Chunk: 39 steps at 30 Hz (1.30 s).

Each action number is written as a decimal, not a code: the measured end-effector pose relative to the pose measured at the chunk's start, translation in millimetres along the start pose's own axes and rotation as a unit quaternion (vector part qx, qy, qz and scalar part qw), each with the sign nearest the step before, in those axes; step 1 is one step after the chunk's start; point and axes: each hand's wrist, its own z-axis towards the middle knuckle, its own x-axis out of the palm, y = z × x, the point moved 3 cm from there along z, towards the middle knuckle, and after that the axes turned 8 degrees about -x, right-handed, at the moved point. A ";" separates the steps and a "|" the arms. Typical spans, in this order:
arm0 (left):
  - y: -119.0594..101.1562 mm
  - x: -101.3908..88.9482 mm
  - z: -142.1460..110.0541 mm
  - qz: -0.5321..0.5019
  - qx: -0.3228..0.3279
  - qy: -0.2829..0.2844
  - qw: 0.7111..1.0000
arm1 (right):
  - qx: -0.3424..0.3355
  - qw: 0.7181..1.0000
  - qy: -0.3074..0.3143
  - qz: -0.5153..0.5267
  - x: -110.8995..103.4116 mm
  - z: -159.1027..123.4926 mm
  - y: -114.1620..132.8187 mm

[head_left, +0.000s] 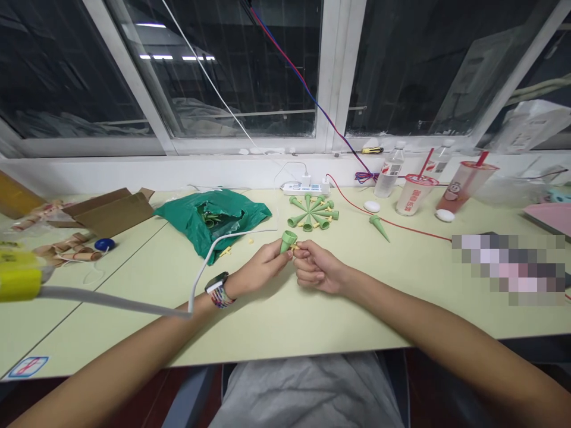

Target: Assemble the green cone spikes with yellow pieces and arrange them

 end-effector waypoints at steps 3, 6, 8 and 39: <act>0.7 -0.3 -0.4 -0.008 -0.012 -0.005 1.000 | 0.036 0.997 0.016 -0.061 -7.2 0.6 3.5; 5.1 5.2 -0.2 -0.128 -0.094 0.052 0.986 | -0.077 0.945 -0.063 -0.312 -14.6 -2.7 9.9; 6.3 9.6 -0.3 -0.199 -0.136 0.081 0.967 | -0.179 0.848 -0.092 -0.491 -12.9 -8.0 15.1; -0.6 -8.7 2.7 -0.020 -0.016 0.062 0.998 | -0.097 0.992 -0.078 0.014 4.7 -2.6 -2.0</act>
